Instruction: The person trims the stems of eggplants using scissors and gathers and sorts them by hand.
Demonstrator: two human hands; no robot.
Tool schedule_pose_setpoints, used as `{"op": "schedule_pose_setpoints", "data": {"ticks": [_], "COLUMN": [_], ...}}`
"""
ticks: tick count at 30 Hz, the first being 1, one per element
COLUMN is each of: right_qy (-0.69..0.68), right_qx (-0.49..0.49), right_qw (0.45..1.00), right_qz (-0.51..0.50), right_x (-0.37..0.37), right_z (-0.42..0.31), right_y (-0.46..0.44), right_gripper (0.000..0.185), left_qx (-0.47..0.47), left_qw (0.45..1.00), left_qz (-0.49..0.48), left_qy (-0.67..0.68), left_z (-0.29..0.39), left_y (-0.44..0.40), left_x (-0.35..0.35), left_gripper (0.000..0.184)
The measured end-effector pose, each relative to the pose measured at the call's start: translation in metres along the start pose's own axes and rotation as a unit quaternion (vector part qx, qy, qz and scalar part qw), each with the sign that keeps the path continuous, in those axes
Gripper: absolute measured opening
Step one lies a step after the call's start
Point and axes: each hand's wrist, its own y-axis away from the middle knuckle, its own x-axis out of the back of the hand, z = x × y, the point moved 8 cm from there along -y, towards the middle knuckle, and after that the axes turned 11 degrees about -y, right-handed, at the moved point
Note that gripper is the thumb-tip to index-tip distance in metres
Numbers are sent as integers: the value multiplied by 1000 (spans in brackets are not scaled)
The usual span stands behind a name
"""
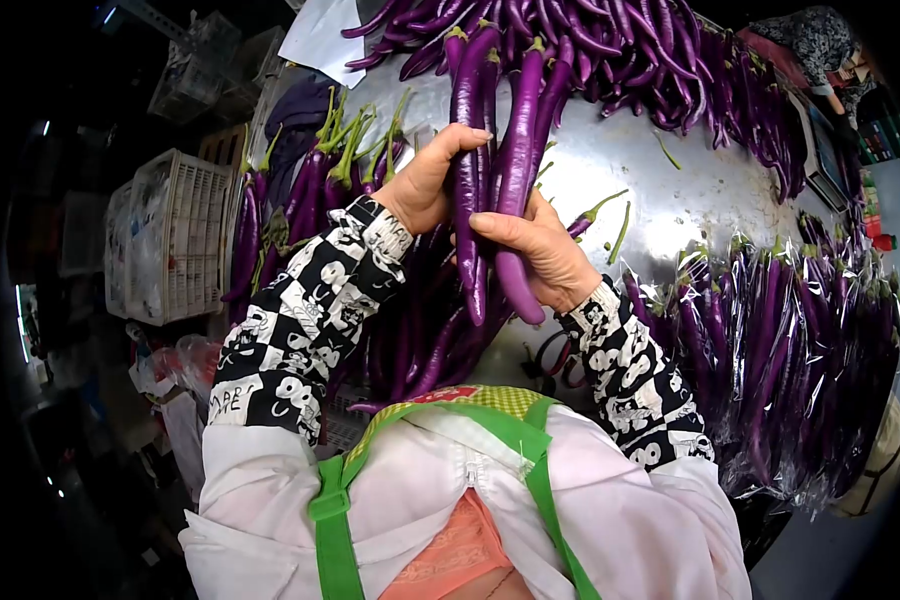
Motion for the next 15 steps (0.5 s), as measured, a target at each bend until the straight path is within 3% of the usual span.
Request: {"op": "schedule_pose_setpoints", "data": {"ticks": [4, 6, 10, 14, 15], "right_qy": [27, 33, 60, 115, 82], "right_qx": [43, 68, 93, 113, 82], "right_qw": [999, 997, 992, 985, 990], "right_qz": [18, 33, 55, 57, 74], "right_x": [2, 2, 3, 12, 17], "right_z": [-7, -12, -19, -27, -29], "right_y": [-3, -3, 2, 10, 15], "right_gripper": [53, 58, 67, 57, 55], "left_qx": [11, -44, -130, -143, -86], "left_qw": [1000, 991, 970, 953, 972], "left_qz": [-11, 109, 125, 81, 34], "left_qy": [13, -61, -161, -254, -217], "left_z": [-8, -5, 1, 12, 2], "left_y": [-15, -20, -23, -23, -26], "left_x": [-11, -5, -12, -33, -34], "left_gripper": [36, 35, 39, 51, 62]}}
